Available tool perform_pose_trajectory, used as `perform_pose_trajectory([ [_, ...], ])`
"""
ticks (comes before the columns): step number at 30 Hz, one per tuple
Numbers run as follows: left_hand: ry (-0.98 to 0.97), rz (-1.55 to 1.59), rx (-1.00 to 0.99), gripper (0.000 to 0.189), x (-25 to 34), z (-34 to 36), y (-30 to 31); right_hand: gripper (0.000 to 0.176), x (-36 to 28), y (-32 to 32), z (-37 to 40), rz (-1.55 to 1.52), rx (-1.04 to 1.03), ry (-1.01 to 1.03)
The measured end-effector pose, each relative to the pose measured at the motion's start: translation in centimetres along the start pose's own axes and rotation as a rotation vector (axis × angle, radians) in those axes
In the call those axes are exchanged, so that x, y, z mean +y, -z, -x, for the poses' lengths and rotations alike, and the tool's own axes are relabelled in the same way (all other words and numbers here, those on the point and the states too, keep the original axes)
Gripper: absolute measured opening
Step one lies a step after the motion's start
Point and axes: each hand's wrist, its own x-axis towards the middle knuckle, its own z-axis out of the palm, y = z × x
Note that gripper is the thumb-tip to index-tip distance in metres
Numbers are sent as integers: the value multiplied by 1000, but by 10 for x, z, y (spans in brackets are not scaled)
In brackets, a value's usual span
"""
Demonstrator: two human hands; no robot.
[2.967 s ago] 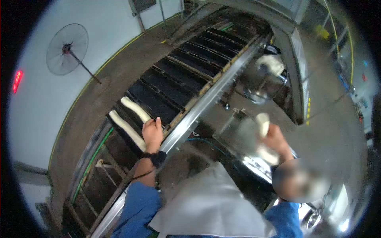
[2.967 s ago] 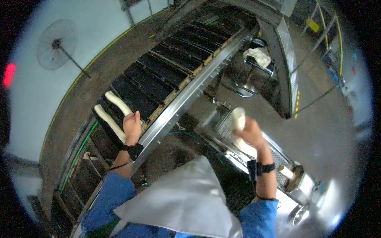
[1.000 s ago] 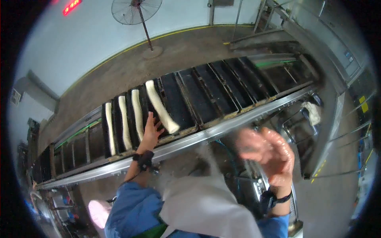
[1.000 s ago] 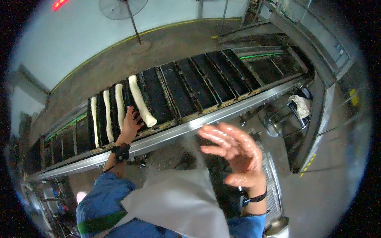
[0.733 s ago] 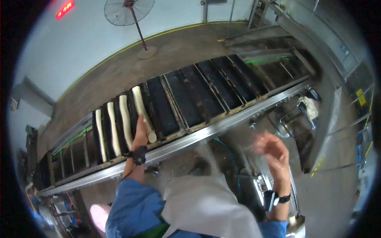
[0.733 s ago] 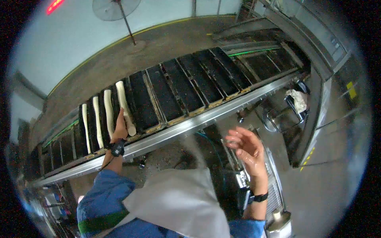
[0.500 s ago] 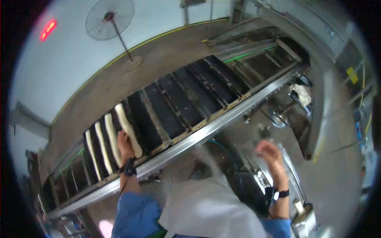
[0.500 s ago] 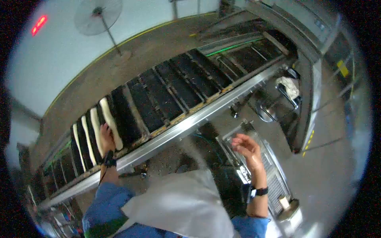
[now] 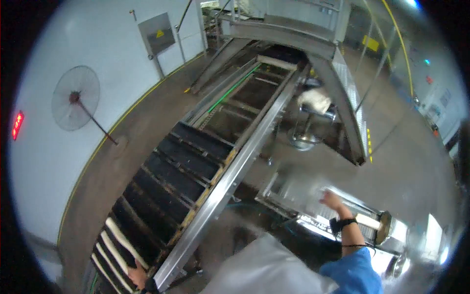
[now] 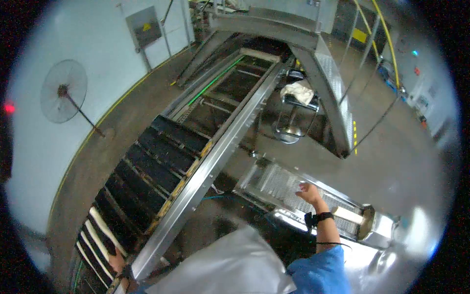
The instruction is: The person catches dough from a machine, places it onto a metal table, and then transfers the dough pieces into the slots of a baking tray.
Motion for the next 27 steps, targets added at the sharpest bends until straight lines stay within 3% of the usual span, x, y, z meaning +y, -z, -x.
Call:
perform_pose_trajectory([
  [1,43,-69,-24,80,-10,-17,-12,58,20,2,6,21,113,-45],
  [2,-47,-55,155,80,-49,-51,-53,58,35,7,16,19,129,-56],
  [3,-59,-45,154,80,-39,-48,-49,56,50,14,24,134,118,-189],
  [4,-29,-11,97,81,-58,-53,-56,55,59,1,41,252,117,-318],
  [6,40,23,-9,86,-66,-46,-43,58,75,13,61,271,-89,-559],
  [7,183,-62,-74,84,-74,-66,-47,56,86,2,73,281,-114,-581],
  [8,190,-58,-71,84,-76,-64,-50,54,84,2,82,294,-138,-600],
  [11,192,-38,-65,78,-57,-26,-28,45,73,-7,94,376,91,-477],
  [14,194,-33,-54,73,-49,3,0,44,59,-1,105,425,151,-436],
  [15,-266,-475,-259,57,-79,-19,-16,44,54,4,108,430,146,-425],
  [16,-251,-474,-264,57,-78,-22,-27,39,44,11,111,434,115,-444],
  [17,-39,-310,-121,51,-77,-24,-39,35,36,16,109,441,84,-461],
  [19,198,-139,-33,50,-43,1,-21,27,33,9,109,477,118,-461],
  [20,222,-130,-88,57,-18,19,-4,27,36,6,109,508,107,-434],
  [22,173,-93,-50,57,-35,8,-35,35,64,-18,103,610,147,-396],
  [24,135,-26,-3,56,6,38,-6,33,29,-9,106,659,62,-449],
  [26,-32,0,0,46,-6,21,-25,33,44,-24,99,690,117,-464],
  [27,-39,-28,-33,46,10,33,-15,31,21,-12,100,631,37,-447],
])
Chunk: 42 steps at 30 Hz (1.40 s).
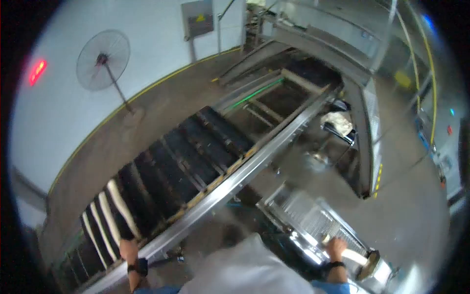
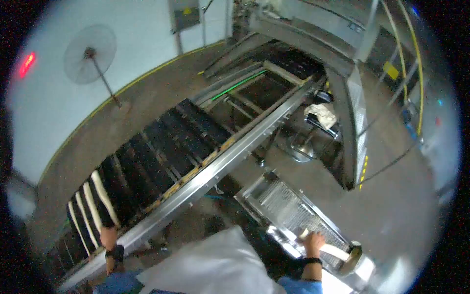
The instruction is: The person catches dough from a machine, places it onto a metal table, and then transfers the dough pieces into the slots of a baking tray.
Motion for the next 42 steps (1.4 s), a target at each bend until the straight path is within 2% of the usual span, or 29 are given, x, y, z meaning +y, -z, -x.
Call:
perform_pose_trajectory([
  [2,-23,-33,-72,53,31,7,14,30,-18,35,9,-8,-95,81],
  [4,-66,-36,-148,66,57,13,20,47,-27,48,3,-434,12,270],
  [5,-77,-48,-151,69,70,19,21,38,-35,68,7,-642,112,436],
  [6,-88,-59,-153,71,83,24,22,35,-40,88,4,-877,-44,497],
  [8,-140,-63,-183,74,109,36,27,36,-69,158,37,-1149,38,448],
  [9,-172,-33,-175,75,118,42,27,39,-82,188,52,-1294,76,412],
  [10,-203,-34,-161,74,125,43,19,50,-95,223,64,-1365,14,528],
  [11,-236,-34,-147,74,133,45,13,59,-105,233,70,-1648,-3,660],
  [12,-267,24,-149,71,141,48,9,64,-122,250,87,-1795,44,771],
  [14,-320,42,-115,69,157,56,7,67,-155,284,113,-1951,-65,882],
  [17,-401,114,-46,66,172,63,-11,103,-199,312,135,-1911,-190,1197],
  [18,-414,181,-46,66,175,65,-15,105,-212,318,156,-2014,-272,1211],
  [19,-424,251,-48,65,173,64,-18,103,-217,324,169,-2014,-444,1350],
  [21,-439,344,-59,65,175,69,-19,101,-217,319,168,-1982,-451,1394],
  [22,-427,430,-84,58,174,71,-13,101,-215,314,171,-1980,-439,1389],
  [24,-425,511,-113,51,171,65,-21,95,-201,299,164,-1973,-338,1301],
  [25,-423,812,-133,43,169,53,-41,95,-193,290,156,-1979,-327,1291],
  [26,-414,1116,-157,36,169,46,-47,88,-185,275,152,-1962,-274,1195],
  [27,-428,1115,-169,36,170,40,-53,81,-177,259,149,-1943,-222,1096],
  [28,-498,1066,-39,34,176,38,-50,81,-167,242,147,-1949,-203,1081],
  [29,-570,1013,89,33,185,37,-48,72,-156,225,143,-1904,-162,939],
  [30,-593,1177,5,34,198,36,-52,64,-145,208,138,-1859,-127,791],
  [31,-616,1154,13,34,215,48,-36,64,-135,193,135,-1874,-109,759],
  [33,-728,1111,-86,35,245,60,-24,51,-118,158,136,-1820,-127,350],
  [35,-837,1132,-304,40,268,54,-32,48,-95,102,139,-1947,-155,267],
  [37,-937,863,-365,43,286,44,-43,47,-78,88,162,-1876,-150,-97],
  [41,-652,946,-753,46,280,55,-24,40,-33,-27,196,-1936,-93,-445],
  [42,-618,1127,-848,46,271,57,-21,38,-30,-35,213,-1952,-49,-553],
])
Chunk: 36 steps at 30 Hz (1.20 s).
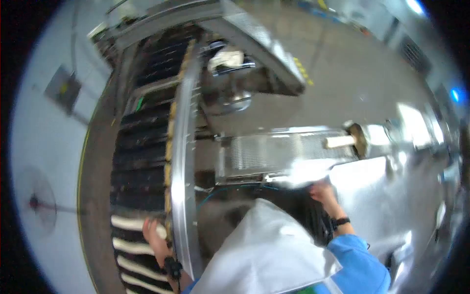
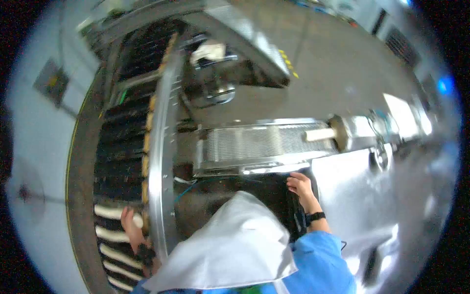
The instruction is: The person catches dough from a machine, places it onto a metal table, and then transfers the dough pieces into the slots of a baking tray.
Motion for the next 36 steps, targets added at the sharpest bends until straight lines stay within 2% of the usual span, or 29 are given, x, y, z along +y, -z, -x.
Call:
perform_pose_trajectory([
  [3,-3,293,50,48,-43,-17,41,34,26,22,11,-90,189,-66],
  [4,-561,-354,61,51,-81,-33,78,35,34,29,8,-111,171,-97],
  [6,-1145,-990,60,54,-96,-52,98,34,51,39,-5,-49,123,-94],
  [7,-600,-491,136,53,-95,-48,93,34,62,50,-26,-67,136,-98],
  [8,-42,-1,194,52,-88,-40,87,33,71,61,-48,-39,82,11],
  [9,-48,-6,184,52,-92,-40,91,32,80,66,-73,-9,26,120],
  [11,-332,-428,108,45,-105,-35,110,36,27,41,-61,473,198,362],
  [12,-466,-1081,149,46,-99,-40,126,38,0,25,-57,659,285,450],
  [16,-352,-946,275,47,-86,-26,157,49,-47,8,-129,1041,393,646],
  [17,-224,-937,251,51,-63,-11,154,52,-52,5,-147,1179,408,717],
  [19,36,-901,212,64,-26,24,140,52,-76,-9,-142,1355,313,584],
  [20,40,-899,237,64,-20,38,130,50,-76,-16,-148,1387,312,597],
  [22,-200,-948,413,37,-12,63,114,48,-76,-21,-158,1415,297,626],
  [23,-197,-948,432,37,-15,70,114,44,-76,-22,-162,1467,297,612],
  [25,-483,-696,304,41,-32,75,115,39,-77,-30,-168,1520,286,605],
  [26,-482,-701,314,41,-33,71,111,36,-78,-36,-168,1551,285,598],
  [28,-660,-937,280,34,-27,60,93,29,-80,-46,-172,1597,330,601],
  [29,-665,-934,271,34,-15,61,74,29,-88,-53,-159,1596,338,593],
  [31,-706,-815,144,40,6,66,29,29,-99,-59,-129,1757,133,540],
  [32,-656,-741,154,29,0,55,10,29,-92,-60,-125,1656,161,531],
  [33,-672,-731,108,29,-8,43,-8,28,-82,-59,-125,1554,199,516],
  [35,-724,-573,-102,28,-19,29,-47,31,-73,-43,-102,1169,288,516],
  [36,-738,-564,-166,28,-18,26,-67,33,-54,-24,-108,861,296,601],
])
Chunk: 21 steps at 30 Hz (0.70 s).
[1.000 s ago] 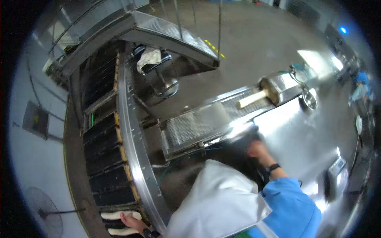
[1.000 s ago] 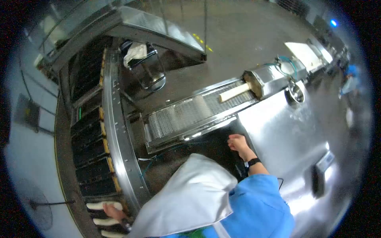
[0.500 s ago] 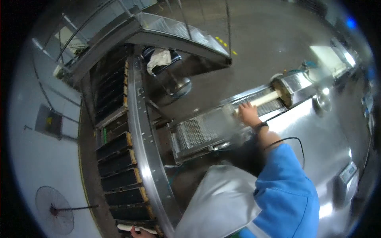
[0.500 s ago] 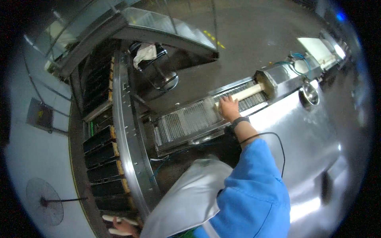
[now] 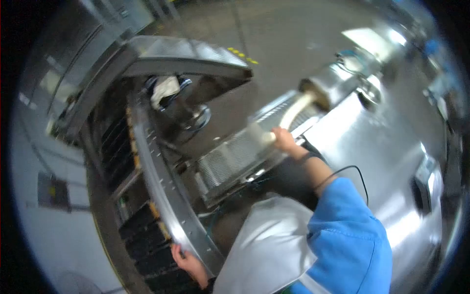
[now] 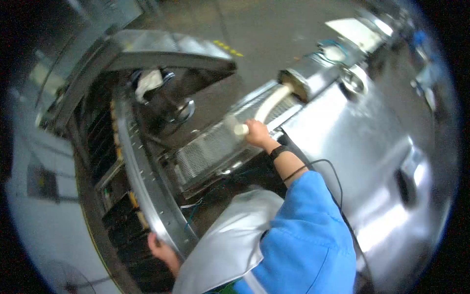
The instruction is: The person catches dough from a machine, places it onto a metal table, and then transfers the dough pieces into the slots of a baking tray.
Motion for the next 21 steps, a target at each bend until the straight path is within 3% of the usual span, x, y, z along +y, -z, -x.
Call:
perform_pose_trajectory([
  [1,-29,38,-90,27,9,-9,-17,36,30,-1,9,-283,124,4],
  [3,-105,104,-246,27,41,-22,-50,37,47,52,65,-929,213,-279],
  [4,-155,119,-313,29,62,-26,-63,42,63,76,99,-1201,320,-309],
  [5,-208,132,-379,31,77,-28,-75,40,72,102,132,-1289,442,-525],
  [7,-304,191,-515,31,89,-35,-104,33,105,136,212,-1421,601,-504],
  [9,-357,263,-664,25,110,-35,-127,35,140,142,285,-1325,889,-545],
  [12,-460,305,-785,25,133,-34,-156,40,199,149,389,-1550,1486,-843],
  [15,-500,334,-817,25,155,-23,-171,41,256,127,516,-1478,1897,-620],
  [16,-497,340,-835,26,160,-18,-175,41,246,133,543,-1332,1976,-874],
  [18,-482,343,-841,27,166,-9,-181,53,196,146,559,-1050,1977,-1052],
  [19,-491,326,-855,27,169,-3,-186,71,206,140,566,-694,1886,-1125],
  [21,-491,296,-863,28,176,13,-193,94,222,134,564,-228,1562,-1496],
])
